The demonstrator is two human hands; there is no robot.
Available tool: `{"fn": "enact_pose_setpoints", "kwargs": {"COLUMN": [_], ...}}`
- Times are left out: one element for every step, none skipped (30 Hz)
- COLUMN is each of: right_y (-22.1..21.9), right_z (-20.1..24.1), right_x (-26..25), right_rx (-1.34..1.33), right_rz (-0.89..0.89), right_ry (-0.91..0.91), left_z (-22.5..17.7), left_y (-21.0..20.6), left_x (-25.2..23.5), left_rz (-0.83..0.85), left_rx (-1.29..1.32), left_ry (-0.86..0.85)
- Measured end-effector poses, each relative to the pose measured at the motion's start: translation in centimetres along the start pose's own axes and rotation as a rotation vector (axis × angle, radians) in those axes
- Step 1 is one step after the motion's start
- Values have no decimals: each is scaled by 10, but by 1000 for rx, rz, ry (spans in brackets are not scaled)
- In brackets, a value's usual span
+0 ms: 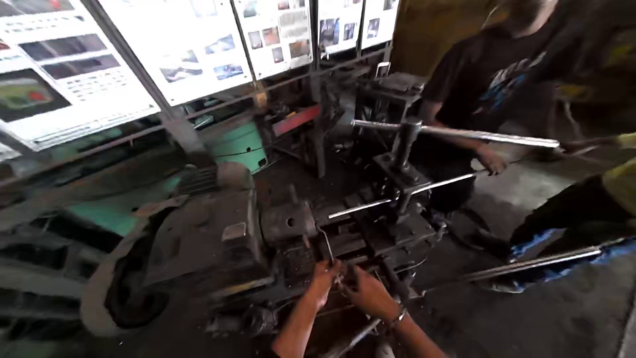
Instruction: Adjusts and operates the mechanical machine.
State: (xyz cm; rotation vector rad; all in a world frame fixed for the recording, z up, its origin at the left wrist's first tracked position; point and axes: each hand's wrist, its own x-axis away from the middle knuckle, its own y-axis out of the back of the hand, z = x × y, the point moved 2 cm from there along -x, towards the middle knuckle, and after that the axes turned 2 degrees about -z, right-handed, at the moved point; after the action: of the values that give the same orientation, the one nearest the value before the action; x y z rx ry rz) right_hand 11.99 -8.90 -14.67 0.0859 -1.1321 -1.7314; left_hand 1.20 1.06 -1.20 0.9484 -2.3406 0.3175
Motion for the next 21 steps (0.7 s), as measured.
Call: {"fn": "enact_pose_setpoints", "kwargs": {"right_y": [-4, -11, -19, -25, -30, -33, -35, -36, -35, -33, -31, -30, -29, -26, -24, -21, -19, -18, -20, -24, -29], "right_z": [2, 2, 2, 1, 1, 0, 0, 0, 0, -2, -5, -7, -9, -9, -9, -10, -12, -15, -19, -21, -22], "right_x": [-4, -10, -15, -20, -23, -24, -24, -25, -27, -31, -35, -40, -47, -54, -59, -62, -65, -68, -71, -72, -72], "right_rx": [3, 18, 28, 23, 11, -1, -4, 0, -3, -22, -45, -58, -64, -74, -93, -126, -173, -228, -267, -293, -311], "right_rz": [50, 71, 73, 71, 74, 81, 96, 114, 122, 122, 124, 130, 136, 136, 128, 108, 67, 6, -47, -79, -90], "right_ry": [-6, -9, -13, -11, 2, 19, 27, 30, 37, 50, 68, 85, 94, 96, 91, 80, 69, 64, 68, 79, 94], "left_z": [1, 0, 0, 1, 3, 3, 4, 4, 3, 0, -4, -9, -16, -24, -29, -29, -25, -15, 0, 10, 14], "left_y": [1, 0, -2, -3, -3, 1, 7, 16, 25, 32, 39, 45, 48, 49, 49, 50, 54, 64, 79, 90, 95], "left_x": [-1, -5, -10, -15, -20, -23, -24, -25, -28, -32, -36, -39, -44, -52, -59, -68, -80, -94, -110, -119, -124], "left_rz": [-5, -4, -9, -21, -34, -50, -82, -127, -192, -262, -335, -389, -452, -492, -514, -525, -515, -489, -451, -396, -374], "left_rx": [-53, -90, -127, -160, -186, -192, -160, -99, -10, 80, 149, 205, 221, 212, 192, 171, 161, 153, 146, 153, 164], "left_ry": [-4, -12, -28, -46, -61, -63, -64, -61, -67, -77, -80, -63, -35, 4, 46, 85, 103, 95, 73, 63, 68]}}
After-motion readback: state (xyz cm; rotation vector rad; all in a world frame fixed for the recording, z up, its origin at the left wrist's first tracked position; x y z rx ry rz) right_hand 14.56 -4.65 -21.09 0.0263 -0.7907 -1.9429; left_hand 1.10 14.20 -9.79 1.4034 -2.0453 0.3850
